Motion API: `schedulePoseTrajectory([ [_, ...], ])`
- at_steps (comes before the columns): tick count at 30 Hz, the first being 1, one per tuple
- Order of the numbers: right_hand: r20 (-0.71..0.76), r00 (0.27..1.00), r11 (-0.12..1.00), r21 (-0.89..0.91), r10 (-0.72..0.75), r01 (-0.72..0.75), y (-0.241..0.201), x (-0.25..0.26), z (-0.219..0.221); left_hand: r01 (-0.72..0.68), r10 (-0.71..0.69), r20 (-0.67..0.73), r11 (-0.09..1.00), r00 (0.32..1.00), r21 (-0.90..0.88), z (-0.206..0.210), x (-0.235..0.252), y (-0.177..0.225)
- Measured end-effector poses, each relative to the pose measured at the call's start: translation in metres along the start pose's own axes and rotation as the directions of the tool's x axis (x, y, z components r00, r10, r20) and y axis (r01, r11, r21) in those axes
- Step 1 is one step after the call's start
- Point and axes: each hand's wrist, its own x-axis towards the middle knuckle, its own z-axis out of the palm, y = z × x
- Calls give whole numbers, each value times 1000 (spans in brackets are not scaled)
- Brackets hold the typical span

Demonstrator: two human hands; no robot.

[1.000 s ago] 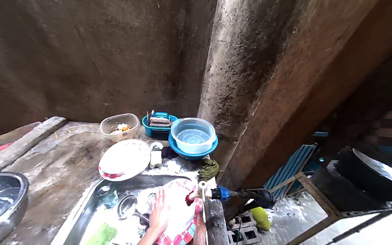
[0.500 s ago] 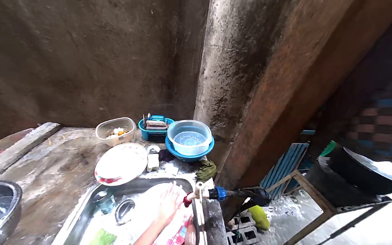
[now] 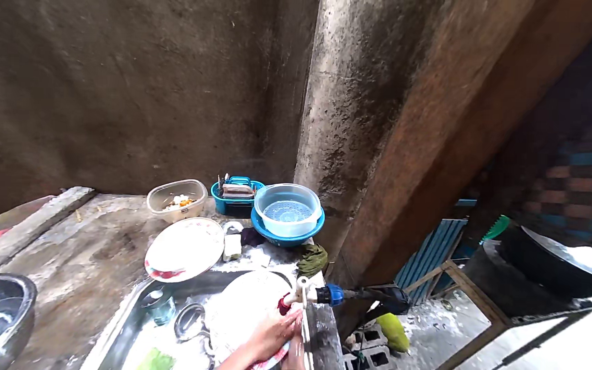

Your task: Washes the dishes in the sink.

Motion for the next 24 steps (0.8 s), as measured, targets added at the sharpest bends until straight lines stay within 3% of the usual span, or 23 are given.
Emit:
schedulePoseTrajectory([
  [2, 15, 1000, 1000, -3, 27, -27, -3, 1, 2, 200, -202, -131, 979, 971, -31, -1, 10, 3],
  [3, 31, 998, 999, 13, 47, -47, -5, 0, 6, 229, -236, -157, 971, 959, -63, 0, 15, 3],
  [5, 45, 998, 996, 68, 51, -54, -3, 0, 9, 161, -181, -152, 978, 972, -133, 8, 14, 6],
  [8, 26, 998, 988, 139, 58, -61, -9, 4, 4, -53, 62, 91, 994, 994, -95, 3, -9, 3],
  [9, 39, 997, 988, 142, 64, -69, -11, 5, 2, -27, 31, 93, 999, 995, -41, 0, -14, 0],
  [12, 18, 994, 992, 64, 108, -109, -8, -1, 7, 338, -338, -20, 934, 941, 116, -1, 2, -16],
  [14, 15, 995, 994, 44, 102, -103, -2, -1, 9, 410, -410, -19, 909, 912, 81, 5, 10, -17],
  [15, 17, 995, 995, 45, 94, -94, -2, 0, 9, 369, -369, -2, 929, 929, 28, 4, 5, -11],
  [17, 13, 998, 997, 44, 57, -57, -6, 3, 7, 162, -159, 48, 984, 986, -71, 3, -20, 4],
  [19, -25, 1000, 1000, 27, -6, 6, -13, 11, 3, -127, 124, 107, 992, 987, 19, 10, -45, -4],
  [21, -83, 995, 998, 9, -56, 57, -22, 16, -3, -357, 361, 14, 916, 933, 185, 12, -58, -37],
  [23, -148, 984, 994, -61, -98, 90, -32, 13, -9, -339, 396, -160, 893, 904, 295, 3, -62, -75],
  [24, -183, 975, 988, -117, -124, 103, -35, 9, -13, -246, 314, -221, 925, 923, 289, -7, -61, -86],
])
